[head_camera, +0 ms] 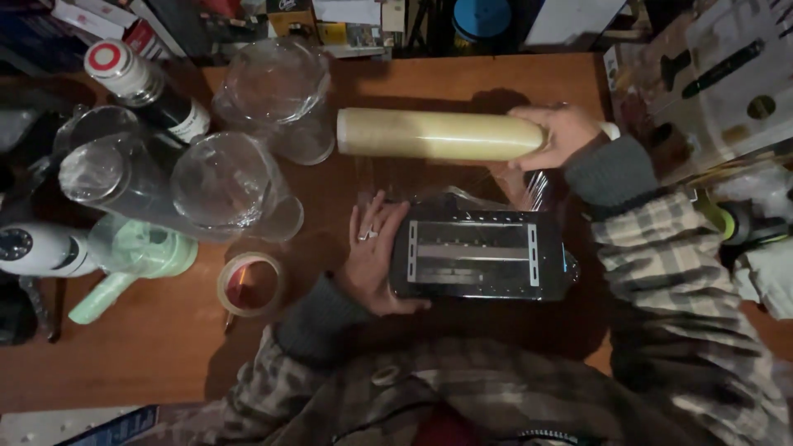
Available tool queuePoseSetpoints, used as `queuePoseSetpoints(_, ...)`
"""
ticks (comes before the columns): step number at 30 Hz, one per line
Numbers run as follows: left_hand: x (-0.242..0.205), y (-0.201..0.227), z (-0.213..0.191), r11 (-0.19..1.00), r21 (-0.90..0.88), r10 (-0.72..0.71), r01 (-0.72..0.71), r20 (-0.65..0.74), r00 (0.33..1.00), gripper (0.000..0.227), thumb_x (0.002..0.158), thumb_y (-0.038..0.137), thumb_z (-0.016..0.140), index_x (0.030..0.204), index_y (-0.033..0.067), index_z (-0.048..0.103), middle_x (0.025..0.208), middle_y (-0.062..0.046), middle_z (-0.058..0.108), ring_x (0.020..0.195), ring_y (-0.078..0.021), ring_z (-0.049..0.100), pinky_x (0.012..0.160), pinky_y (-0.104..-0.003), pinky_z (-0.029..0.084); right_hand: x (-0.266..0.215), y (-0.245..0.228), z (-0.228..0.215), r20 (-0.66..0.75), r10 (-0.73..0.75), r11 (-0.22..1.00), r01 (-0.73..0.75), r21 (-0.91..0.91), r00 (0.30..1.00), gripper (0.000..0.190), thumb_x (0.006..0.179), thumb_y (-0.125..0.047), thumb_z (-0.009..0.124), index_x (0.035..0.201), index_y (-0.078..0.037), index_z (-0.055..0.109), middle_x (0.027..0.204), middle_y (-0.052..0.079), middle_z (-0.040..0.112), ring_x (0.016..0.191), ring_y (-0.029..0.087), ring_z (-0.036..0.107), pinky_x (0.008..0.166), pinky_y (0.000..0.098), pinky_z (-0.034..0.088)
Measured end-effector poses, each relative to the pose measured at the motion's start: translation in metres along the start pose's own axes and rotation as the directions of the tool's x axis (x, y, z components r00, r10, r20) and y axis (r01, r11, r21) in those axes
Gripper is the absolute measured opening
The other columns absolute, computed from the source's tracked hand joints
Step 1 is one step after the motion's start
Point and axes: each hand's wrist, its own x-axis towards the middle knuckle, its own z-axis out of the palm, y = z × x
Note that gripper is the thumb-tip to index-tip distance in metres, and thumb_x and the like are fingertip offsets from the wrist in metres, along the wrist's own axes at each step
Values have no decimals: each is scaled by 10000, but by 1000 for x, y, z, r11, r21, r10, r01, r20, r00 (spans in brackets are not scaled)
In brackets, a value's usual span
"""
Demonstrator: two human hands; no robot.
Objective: Wrapping a small black toaster with clear plastic cling film.
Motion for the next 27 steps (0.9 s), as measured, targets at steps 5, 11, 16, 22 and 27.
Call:
queuePoseSetpoints(5, 0, 1, 2, 999, 49, -16, 15, 6, 1000, 1575, 409, 756, 878, 1634, 44, 189, 1530, -224, 400, 1535, -513, 159, 1187, -751, 2, -11, -38, -31, 26, 12, 994, -14, 112, 1000, 893, 569, -386, 952, 1371, -99, 684, 1207, 169, 732, 1140, 384, 671, 1007, 478, 514)
queuePoseSetpoints(11, 2, 7, -3, 993, 109, -50, 48, 19, 999, 1561, 412, 770, 870, 1625, 50, 201, 1546, -206, 387, 1529, -512, 162, 1193, -717, 36, -22, -62, -54, 69, 28, 991, -37, 130, 997, 954, 560, -425, 956, 1404, -95, 657, 1272, 173, 703, 1209, 358, 638, 1070, 467, 473)
queuePoseSetpoints(16, 2, 11, -5, 994, 87, -70, 68, 27, 997, 1547, 440, 753, 869, 1643, 70, 176, 1561, -177, 376, 1533, -498, 147, 1190, -696, 15, -30, -99, -73, 77, 72, 976, -86, 198, 994, 962, 523, -402, 985, 1368, -65, 671, 1244, 182, 709, 1194, 360, 645, 1049, 457, 485)
queuePoseSetpoints(22, 1, 12, -6, 990, 122, -68, 66, 12, 998, 1528, 465, 738, 881, 1653, 97, 165, 1582, -157, 365, 1540, -468, 162, 1184, -692, 7, -31, -111, -81, 144, 175, 953, -204, 224, 974, 955, 497, -404, 1002, 1335, -58, 701, 1148, 176, 744, 1099, 322, 687, 976, 431, 514)
queuePoseSetpoints(27, 4, 12, -7, 990, 130, -59, 58, 5, 998, 1513, 463, 743, 874, 1645, 96, 185, 1569, -148, 375, 1530, -461, 191, 1178, -709, 7, -26, -104, -81, 198, 229, 942, -268, 201, 953, 933, 479, -404, 1011, 1311, -99, 721, 1111, 138, 762, 1064, 278, 702, 937, 403, 523)
